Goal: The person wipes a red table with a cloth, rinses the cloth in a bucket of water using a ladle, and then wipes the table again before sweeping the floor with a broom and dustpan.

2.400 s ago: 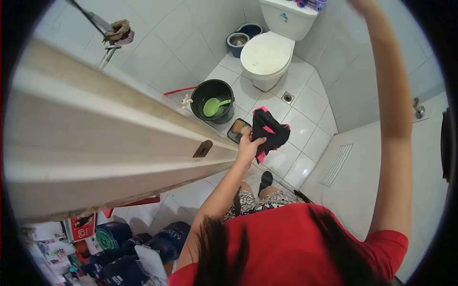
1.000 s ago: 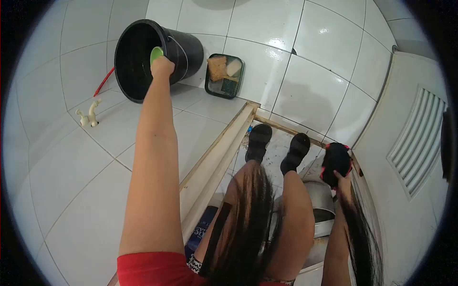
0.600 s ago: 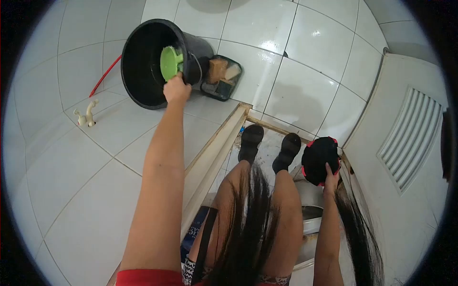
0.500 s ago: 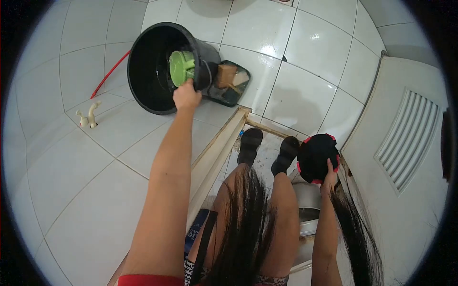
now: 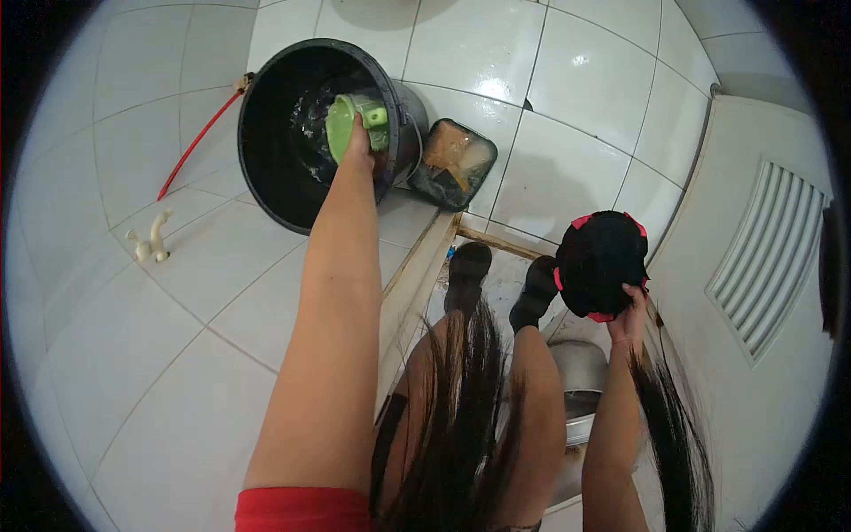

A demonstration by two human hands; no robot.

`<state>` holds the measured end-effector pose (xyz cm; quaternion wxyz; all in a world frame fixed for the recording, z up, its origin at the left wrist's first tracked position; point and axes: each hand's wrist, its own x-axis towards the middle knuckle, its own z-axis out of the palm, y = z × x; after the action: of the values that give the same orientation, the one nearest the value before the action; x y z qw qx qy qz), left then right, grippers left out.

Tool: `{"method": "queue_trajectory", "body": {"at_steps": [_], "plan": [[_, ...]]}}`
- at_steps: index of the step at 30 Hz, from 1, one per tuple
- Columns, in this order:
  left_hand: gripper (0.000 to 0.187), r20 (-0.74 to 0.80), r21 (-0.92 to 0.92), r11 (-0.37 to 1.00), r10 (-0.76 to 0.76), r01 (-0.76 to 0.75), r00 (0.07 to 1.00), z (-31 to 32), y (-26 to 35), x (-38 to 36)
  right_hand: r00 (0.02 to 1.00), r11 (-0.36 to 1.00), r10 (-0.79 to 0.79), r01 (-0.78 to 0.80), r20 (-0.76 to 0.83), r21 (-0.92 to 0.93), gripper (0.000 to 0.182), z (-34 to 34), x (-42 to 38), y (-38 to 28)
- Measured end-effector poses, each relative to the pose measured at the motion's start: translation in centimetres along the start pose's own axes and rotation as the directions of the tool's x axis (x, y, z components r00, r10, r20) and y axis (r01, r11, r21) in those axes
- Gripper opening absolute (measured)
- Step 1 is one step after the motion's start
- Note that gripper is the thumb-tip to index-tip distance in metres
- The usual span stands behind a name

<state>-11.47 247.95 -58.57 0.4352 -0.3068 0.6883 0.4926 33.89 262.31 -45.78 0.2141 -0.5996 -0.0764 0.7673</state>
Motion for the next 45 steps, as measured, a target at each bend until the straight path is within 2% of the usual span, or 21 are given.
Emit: {"method": "queue_trajectory", "body": {"at_steps": [1,2,4,6,9,13,15,17,19,21,22,24,25,26,27,29,31,33,37,39,45], "plan": [[0.064,-0.028,-0.111,0.985,0.128,-0.130,0.991,-0.1,-0.8,3.1,1.000,1.000,0.000,0.000,-0.012,0.001,0.036,-0.6,0.4,0.2],[0.044,-0.119,-0.177,0.984,-0.028,0.006,0.992,1.3,0.3,1.3,0.999,0.998,0.014,-0.017,-0.046,-0.056,0.035,-1.2,0.8,0.3],[0.038,-0.102,-0.101,0.995,-0.008,-0.003,0.995,1.1,1.0,4.1,0.996,0.993,0.031,-0.040,-0.082,-0.114,0.034,-2.4,1.6,0.2],[0.027,-0.128,-0.005,0.998,-0.057,0.057,0.990,2.1,2.1,0.0,0.987,0.986,0.046,-0.070,-0.151,-0.154,0.033,-4.3,2.0,0.5],[0.023,-0.113,-0.087,0.995,-0.050,0.040,0.992,-1.6,-0.2,2.1,0.969,0.992,0.079,-0.100,-0.235,-0.077,0.032,-7.3,2.7,1.3],[0.019,-0.037,-0.157,0.983,-0.103,0.096,0.994,-4.0,-0.8,1.4,0.947,0.987,0.033,-0.082,-0.320,-0.141,0.030,-4.1,0.9,1.7],[0.014,-0.192,-0.147,0.983,0.079,-0.108,0.978,-3.3,-1.1,-0.8,0.967,0.976,0.099,-0.141,-0.234,-0.168,0.031,-3.3,1.0,1.4],[0.009,-0.321,-0.217,0.956,0.121,-0.197,0.939,-2.6,-1.5,-4.1,0.971,0.939,0.135,-0.189,-0.196,-0.289,0.032,-3.6,0.9,0.9],[0.007,-0.438,-0.106,0.960,0.189,-0.259,0.879,-1.0,-1.2,-9.3,0.986,0.949,0.108,-0.141,-0.127,-0.283,0.034,-3.3,0.6,0.2],[0.004,-0.417,-0.067,0.967,0.195,-0.244,0.888,-2.1,-1.5,-11.3,0.987,0.949,0.043,-0.089,-0.157,-0.302,0.037,-0.9,-0.9,-1.4],[0.004,-0.416,-0.051,0.968,0.203,-0.245,0.886,-2.1,-1.5,-12.7,0.998,0.953,-0.002,-0.016,-0.059,-0.303,0.039,-0.5,-1.2,-1.9],[0.006,-0.465,0.057,0.966,0.248,-0.251,0.850,-1.4,-2.6,-15.2,0.993,0.995,0.098,-0.097,0.066,-0.018,0.046,1.9,-2.7,-4.0],[0.007,-0.512,0.145,0.956,0.293,-0.254,0.808,-0.9,-3.6,-16.4,0.979,0.997,0.076,-0.079,0.191,0.005,0.066,2.6,-3.2,-5.0],[0.009,-0.529,0.271,0.924,0.377,-0.270,0.760,0.1,-4.2,-18.4,0.970,0.964,0.201,-0.220,0.136,0.147,0.077,2.9,-3.9,-6.1],[0.011,-0.534,0.392,0.876,0.466,-0.282,0.705,1.0,-4.5,-20.4,0.973,0.970,0.137,-0.170,0.188,0.174,0.078,2.7,-4.0,-6.7],[0.015,-0.443,0.333,0.811,0.584,-0.480,0.680,0.0,-6.5,-20.7,0.980,0.970,0.119,-0.149,0.162,0.191,0.070,2.9,-4.0,-7.9],[0.014,-0.389,0.397,0.724,0.690,-0.564,0.610,0.2,-6.9,-24.0,0.958,0.990,-0.002,-0.039,0.288,0.137,0.054,3.5,-3.8,-9.1],[0.016,-0.333,0.290,0.667,0.743,-0.686,0.581,0.8,-6.8,-27.2,0.961,0.991,0.001,-0.037,0.277,0.126,0.047,3.3,-3.6,-10.4],[0.019,-0.277,0.221,0.649,0.757,-0.728,0.591,3.6,-5.5,-34.7,0.956,0.980,-0.002,-0.056,0.293,0.189,0.038,4.0,-5.2,-12.3],[0.020,-0.200,0.137,0.679,0.732,-0.721,0.651,4.3,-5.0,-37.7,0.950,0.972,-0.034,-0.041,0.311,0.231,0.037,4.1,-5.4,-12.7],[0.017,0.006,0.126,0.684,0.723,-0.718,0.690,4.3,-4.8,-43.2,0.924,0.838,-0.311,0.157,0.222,0.522,0.034,5.4,-7.4,-12.3]]}}
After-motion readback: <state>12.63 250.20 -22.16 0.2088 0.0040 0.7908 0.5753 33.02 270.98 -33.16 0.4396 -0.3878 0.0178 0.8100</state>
